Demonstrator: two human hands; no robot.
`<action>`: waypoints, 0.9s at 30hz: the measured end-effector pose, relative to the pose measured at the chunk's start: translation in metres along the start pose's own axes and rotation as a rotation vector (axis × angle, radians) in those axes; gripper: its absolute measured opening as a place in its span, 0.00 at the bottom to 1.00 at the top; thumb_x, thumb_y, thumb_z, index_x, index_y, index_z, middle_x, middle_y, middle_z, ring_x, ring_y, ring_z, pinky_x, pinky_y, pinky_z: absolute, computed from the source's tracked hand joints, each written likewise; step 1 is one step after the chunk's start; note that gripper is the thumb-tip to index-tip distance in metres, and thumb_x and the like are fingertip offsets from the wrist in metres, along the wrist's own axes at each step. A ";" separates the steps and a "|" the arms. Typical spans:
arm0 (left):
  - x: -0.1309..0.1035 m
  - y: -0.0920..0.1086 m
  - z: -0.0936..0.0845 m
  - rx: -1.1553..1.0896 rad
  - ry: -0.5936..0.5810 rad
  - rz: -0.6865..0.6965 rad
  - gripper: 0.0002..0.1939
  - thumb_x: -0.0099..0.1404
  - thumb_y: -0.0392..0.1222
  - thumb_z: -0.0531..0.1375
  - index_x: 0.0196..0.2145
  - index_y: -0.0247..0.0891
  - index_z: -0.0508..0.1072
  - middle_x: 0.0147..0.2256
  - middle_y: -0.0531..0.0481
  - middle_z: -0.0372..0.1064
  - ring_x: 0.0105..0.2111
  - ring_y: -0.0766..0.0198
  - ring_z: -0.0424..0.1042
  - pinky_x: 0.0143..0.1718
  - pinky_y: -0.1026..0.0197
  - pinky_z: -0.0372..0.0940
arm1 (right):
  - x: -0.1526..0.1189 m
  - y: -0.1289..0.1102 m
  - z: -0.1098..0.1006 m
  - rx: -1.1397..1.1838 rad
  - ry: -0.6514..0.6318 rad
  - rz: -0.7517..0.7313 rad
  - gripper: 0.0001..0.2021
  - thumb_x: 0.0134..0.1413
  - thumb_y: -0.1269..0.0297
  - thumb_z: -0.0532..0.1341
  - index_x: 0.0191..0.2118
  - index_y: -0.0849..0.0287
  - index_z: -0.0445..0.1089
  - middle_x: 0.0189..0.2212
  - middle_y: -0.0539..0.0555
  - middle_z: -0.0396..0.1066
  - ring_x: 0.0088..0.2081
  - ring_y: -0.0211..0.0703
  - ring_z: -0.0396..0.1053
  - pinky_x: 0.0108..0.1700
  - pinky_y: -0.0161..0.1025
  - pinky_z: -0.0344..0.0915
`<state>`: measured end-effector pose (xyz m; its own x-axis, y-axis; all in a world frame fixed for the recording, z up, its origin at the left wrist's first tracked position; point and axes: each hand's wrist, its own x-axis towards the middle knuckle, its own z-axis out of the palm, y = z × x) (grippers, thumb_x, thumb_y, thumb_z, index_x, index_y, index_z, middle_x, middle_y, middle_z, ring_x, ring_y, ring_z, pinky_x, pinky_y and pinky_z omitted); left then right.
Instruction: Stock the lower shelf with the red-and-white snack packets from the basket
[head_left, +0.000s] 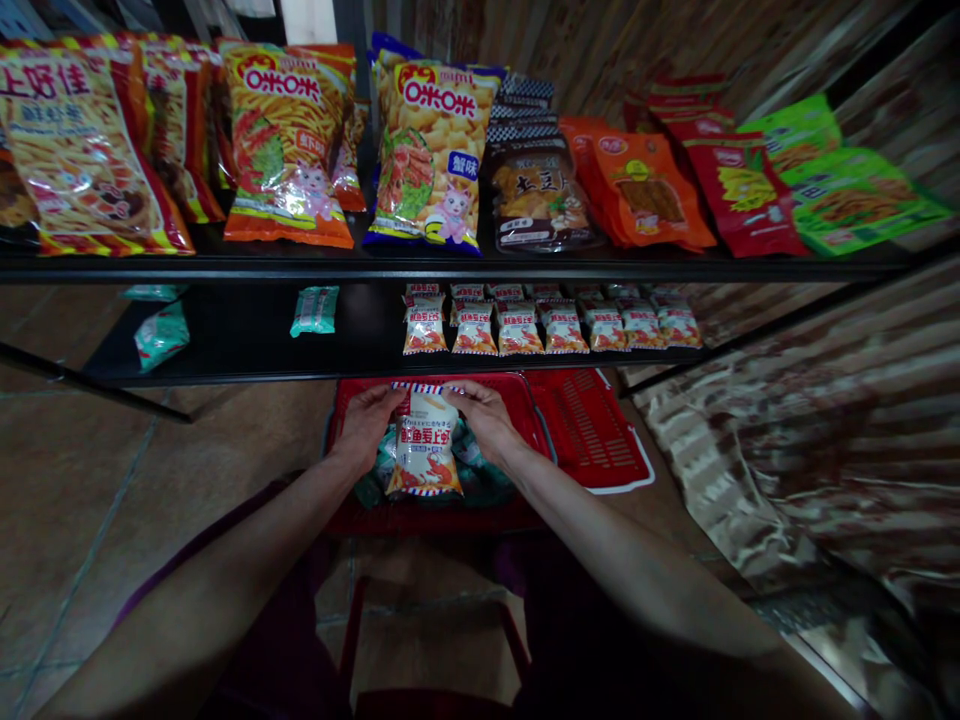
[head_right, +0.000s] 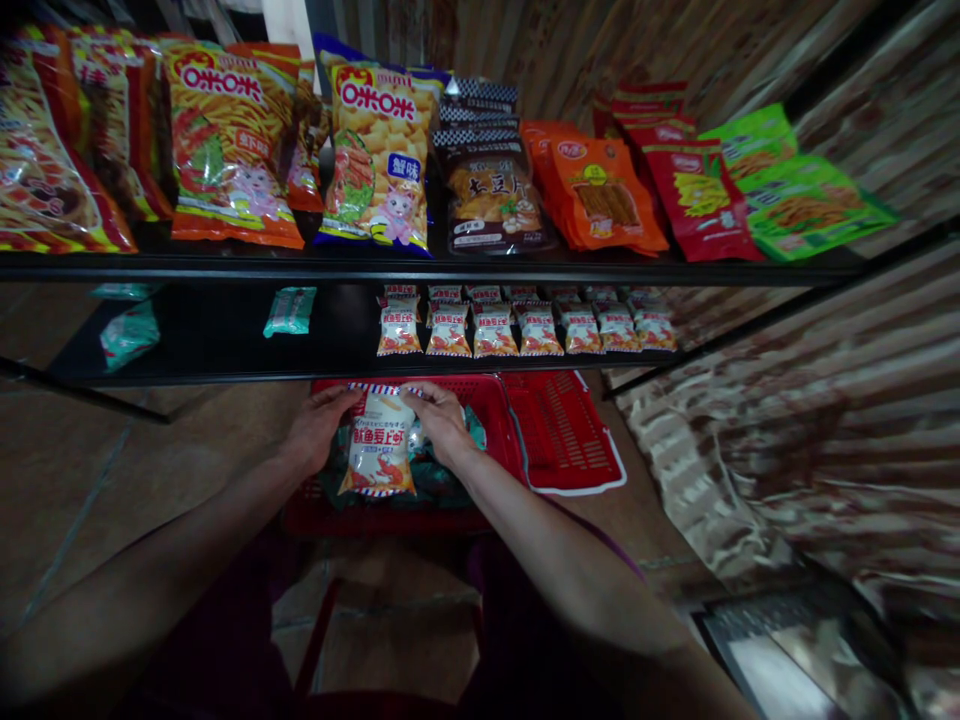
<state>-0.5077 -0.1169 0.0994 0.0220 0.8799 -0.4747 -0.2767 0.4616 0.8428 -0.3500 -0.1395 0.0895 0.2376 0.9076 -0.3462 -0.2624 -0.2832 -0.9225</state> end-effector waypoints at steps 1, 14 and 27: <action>0.000 0.001 0.001 0.006 0.010 0.002 0.15 0.37 0.47 0.70 0.21 0.35 0.73 0.21 0.54 0.70 0.22 0.68 0.66 0.26 0.65 0.62 | 0.000 0.000 0.001 0.009 0.008 0.002 0.11 0.30 0.60 0.69 0.26 0.57 0.74 0.23 0.46 0.72 0.25 0.35 0.65 0.30 0.34 0.61; 0.003 -0.002 0.000 -0.020 -0.004 -0.002 0.17 0.37 0.49 0.71 0.21 0.36 0.73 0.20 0.54 0.70 0.20 0.68 0.65 0.24 0.64 0.60 | 0.003 -0.002 0.003 0.103 -0.035 0.035 0.10 0.30 0.60 0.70 0.24 0.57 0.74 0.22 0.47 0.73 0.25 0.35 0.65 0.31 0.35 0.61; -0.008 0.002 0.006 -0.049 -0.205 -0.109 0.19 0.41 0.51 0.70 0.26 0.35 0.75 0.25 0.51 0.73 0.25 0.66 0.69 0.30 0.62 0.64 | 0.008 -0.004 -0.004 0.165 -0.011 0.054 0.14 0.27 0.60 0.73 0.25 0.58 0.74 0.22 0.47 0.72 0.24 0.35 0.66 0.31 0.36 0.62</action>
<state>-0.5028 -0.1222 0.1059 0.2473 0.8322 -0.4963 -0.3085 0.5532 0.7738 -0.3430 -0.1330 0.0898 0.2087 0.8959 -0.3921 -0.4250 -0.2780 -0.8614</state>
